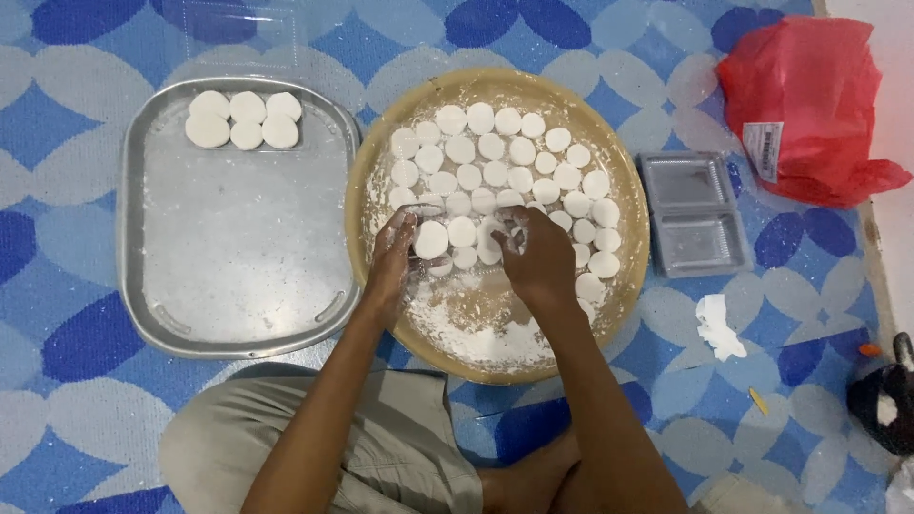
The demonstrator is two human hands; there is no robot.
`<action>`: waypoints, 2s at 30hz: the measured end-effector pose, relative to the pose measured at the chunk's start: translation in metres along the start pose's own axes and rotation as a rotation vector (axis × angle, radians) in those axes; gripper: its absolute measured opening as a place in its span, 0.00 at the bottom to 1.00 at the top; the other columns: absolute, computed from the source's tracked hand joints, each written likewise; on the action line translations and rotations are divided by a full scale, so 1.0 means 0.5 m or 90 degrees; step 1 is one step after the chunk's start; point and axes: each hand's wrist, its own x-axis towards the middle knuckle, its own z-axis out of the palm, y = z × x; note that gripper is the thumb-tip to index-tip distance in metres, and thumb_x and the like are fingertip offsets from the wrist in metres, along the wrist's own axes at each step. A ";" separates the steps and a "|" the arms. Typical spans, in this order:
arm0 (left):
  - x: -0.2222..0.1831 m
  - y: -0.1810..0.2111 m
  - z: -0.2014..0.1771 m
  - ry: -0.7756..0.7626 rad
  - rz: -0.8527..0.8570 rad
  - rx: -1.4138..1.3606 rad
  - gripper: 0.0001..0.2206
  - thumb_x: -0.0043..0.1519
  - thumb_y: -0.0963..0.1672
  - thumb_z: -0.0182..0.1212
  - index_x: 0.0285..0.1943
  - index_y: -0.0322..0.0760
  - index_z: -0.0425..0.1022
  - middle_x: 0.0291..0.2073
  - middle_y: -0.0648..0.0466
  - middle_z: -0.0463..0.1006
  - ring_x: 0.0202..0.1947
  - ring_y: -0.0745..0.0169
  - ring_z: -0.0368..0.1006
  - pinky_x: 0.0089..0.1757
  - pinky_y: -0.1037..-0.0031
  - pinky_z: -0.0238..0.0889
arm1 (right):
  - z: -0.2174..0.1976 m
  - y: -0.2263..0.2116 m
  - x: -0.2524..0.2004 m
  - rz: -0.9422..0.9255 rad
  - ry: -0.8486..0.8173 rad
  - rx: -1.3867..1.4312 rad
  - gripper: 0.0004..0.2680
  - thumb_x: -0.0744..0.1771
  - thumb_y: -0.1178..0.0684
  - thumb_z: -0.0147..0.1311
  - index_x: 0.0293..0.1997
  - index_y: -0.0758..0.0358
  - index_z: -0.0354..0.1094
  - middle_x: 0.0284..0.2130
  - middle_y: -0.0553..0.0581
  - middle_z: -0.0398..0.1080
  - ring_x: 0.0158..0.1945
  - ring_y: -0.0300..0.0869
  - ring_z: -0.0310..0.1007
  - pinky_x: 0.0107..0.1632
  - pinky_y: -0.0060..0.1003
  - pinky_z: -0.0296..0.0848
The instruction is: Flattening small white dough discs on a large tray and then packing them into a container.
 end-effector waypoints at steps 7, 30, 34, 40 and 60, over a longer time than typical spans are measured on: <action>-0.031 0.033 0.007 0.014 0.006 -0.075 0.36 0.60 0.58 0.59 0.76 0.47 0.57 0.64 0.36 0.66 0.57 0.47 0.67 0.48 0.65 0.64 | -0.022 -0.042 -0.022 -0.130 0.175 -0.052 0.10 0.65 0.53 0.63 0.50 0.56 0.73 0.42 0.56 0.71 0.51 0.53 0.71 0.56 0.48 0.70; 0.016 -0.023 -0.005 -0.022 0.007 0.031 0.40 0.55 0.53 0.72 0.75 0.45 0.57 0.56 0.37 0.74 0.52 0.52 0.75 0.47 0.64 0.74 | 0.019 0.030 -0.003 0.080 -0.009 0.266 0.36 0.61 0.52 0.66 0.77 0.58 0.44 0.53 0.67 0.70 0.48 0.57 0.76 0.47 0.49 0.74; -0.037 0.036 0.011 -0.075 -0.019 -0.011 0.45 0.53 0.55 0.70 0.76 0.41 0.50 0.61 0.31 0.68 0.59 0.38 0.68 0.52 0.53 0.67 | 0.019 0.022 -0.010 0.105 -0.023 0.303 0.35 0.62 0.53 0.66 0.77 0.58 0.44 0.54 0.65 0.70 0.48 0.51 0.76 0.46 0.43 0.74; 0.059 -0.059 -0.037 -0.411 -0.159 -0.562 0.26 0.56 0.62 0.53 0.54 0.52 0.78 0.51 0.42 0.79 0.50 0.29 0.75 0.44 0.36 0.72 | -0.011 -0.040 -0.027 0.117 -0.062 0.305 0.42 0.61 0.44 0.69 0.79 0.58 0.35 0.60 0.68 0.65 0.51 0.54 0.74 0.50 0.44 0.75; 0.075 -0.110 -0.028 -0.323 -0.264 -0.675 0.25 0.55 0.60 0.57 0.45 0.40 0.81 0.35 0.49 0.82 0.28 0.63 0.75 0.33 0.65 0.74 | 0.018 -0.156 -0.051 -0.083 -0.008 -0.085 0.47 0.57 0.37 0.73 0.78 0.61 0.36 0.69 0.78 0.41 0.75 0.71 0.32 0.67 0.78 0.29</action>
